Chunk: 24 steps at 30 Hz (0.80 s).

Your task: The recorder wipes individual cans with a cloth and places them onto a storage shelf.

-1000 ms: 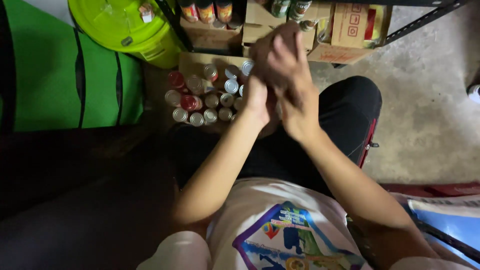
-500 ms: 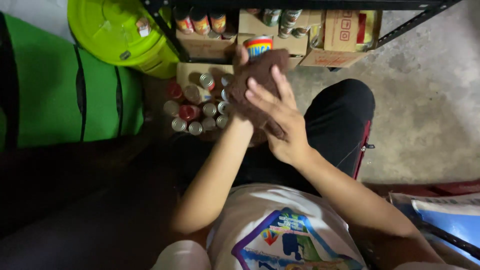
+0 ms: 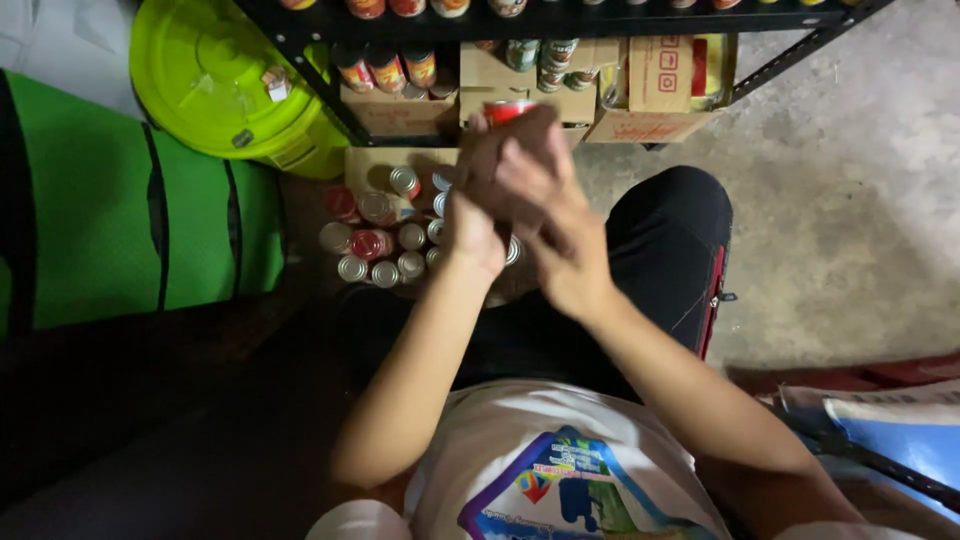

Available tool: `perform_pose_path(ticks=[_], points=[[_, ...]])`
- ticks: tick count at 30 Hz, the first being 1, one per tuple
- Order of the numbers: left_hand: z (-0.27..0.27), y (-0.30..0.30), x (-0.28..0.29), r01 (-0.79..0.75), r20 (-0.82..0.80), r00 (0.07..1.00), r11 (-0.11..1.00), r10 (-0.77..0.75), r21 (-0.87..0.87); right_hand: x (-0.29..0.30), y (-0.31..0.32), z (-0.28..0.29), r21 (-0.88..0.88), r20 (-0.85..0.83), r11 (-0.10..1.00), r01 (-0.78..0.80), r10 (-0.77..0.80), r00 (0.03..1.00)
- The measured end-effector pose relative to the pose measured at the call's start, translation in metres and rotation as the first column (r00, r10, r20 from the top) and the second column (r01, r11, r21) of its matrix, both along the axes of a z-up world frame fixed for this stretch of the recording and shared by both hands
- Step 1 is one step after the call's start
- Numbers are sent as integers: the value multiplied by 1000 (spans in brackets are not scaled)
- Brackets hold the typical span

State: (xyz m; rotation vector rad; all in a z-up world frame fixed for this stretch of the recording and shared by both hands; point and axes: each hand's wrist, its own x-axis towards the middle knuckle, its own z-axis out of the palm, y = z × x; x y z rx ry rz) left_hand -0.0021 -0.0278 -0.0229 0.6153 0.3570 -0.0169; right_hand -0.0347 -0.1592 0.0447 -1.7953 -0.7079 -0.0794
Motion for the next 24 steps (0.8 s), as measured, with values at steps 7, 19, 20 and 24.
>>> perform_pose_path(ticks=[7, 19, 20, 24], points=[[32, -1, -1, 109, 117, 987, 994, -112, 30, -5, 11, 9, 264, -47, 957, 119, -111, 993], [40, -6, 3, 90, 92, 990, 985, -104, 145, -7, 11, 8, 307, -77, 934, 182, -166, 983], [47, -5, 6, 34, 107, 993, 981, -55, 191, -14, 6, 8, 192, -28, 976, 102, -99, 995], [43, -5, 7, 18, 94, 995, 989, -32, 149, 6, -4, 2, 65, 75, 997, 37, -41, 996]])
